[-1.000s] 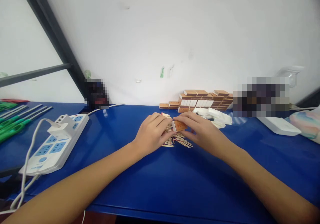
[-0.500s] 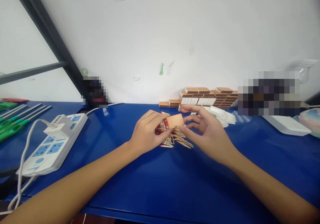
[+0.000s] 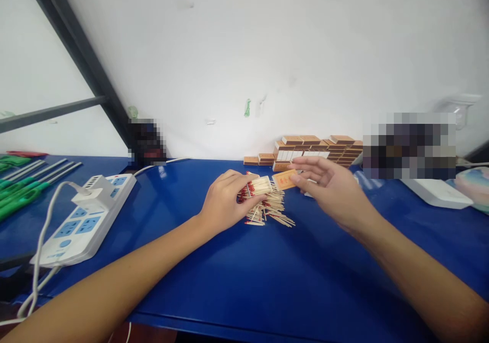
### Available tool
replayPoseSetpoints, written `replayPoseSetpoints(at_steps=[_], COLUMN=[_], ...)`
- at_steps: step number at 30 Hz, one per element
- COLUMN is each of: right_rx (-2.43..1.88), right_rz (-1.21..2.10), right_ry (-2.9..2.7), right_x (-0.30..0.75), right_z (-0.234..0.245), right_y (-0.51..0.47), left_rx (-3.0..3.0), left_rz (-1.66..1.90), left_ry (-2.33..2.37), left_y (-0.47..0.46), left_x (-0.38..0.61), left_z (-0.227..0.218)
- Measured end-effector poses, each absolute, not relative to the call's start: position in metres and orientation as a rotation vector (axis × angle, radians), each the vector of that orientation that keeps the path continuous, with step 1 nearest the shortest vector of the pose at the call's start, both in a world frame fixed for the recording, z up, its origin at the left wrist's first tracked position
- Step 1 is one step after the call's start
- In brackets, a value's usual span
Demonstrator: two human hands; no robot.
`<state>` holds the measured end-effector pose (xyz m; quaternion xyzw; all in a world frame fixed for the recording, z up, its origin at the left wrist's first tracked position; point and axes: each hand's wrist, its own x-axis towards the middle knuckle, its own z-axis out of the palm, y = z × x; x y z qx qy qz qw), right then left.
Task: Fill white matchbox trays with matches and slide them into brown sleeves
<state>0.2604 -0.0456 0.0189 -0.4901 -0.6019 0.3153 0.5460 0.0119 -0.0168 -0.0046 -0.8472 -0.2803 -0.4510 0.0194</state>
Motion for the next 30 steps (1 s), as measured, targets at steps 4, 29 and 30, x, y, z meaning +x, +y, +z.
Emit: replayPoseSetpoints(at_steps=[4,29,30], right_rx=[-1.237,-1.939,-1.929], right_rz=[0.478,-0.109,-0.114], right_ry=[-1.243,-1.109,-1.108], right_x=[0.304,0.43,0.43], right_z=[0.032,0.041,0.04], right_y=[-0.025,0.049,0.047], left_rx=[-2.607,-2.644,-2.642], left_rz=[-1.393,-1.255,-1.258], left_ry=[-0.886,-0.719,-0.712], left_y=[-0.018,-0.02,-0.02], left_x=[0.012,0.011,0.011], left_z=[-0.005,-0.006,-0.006])
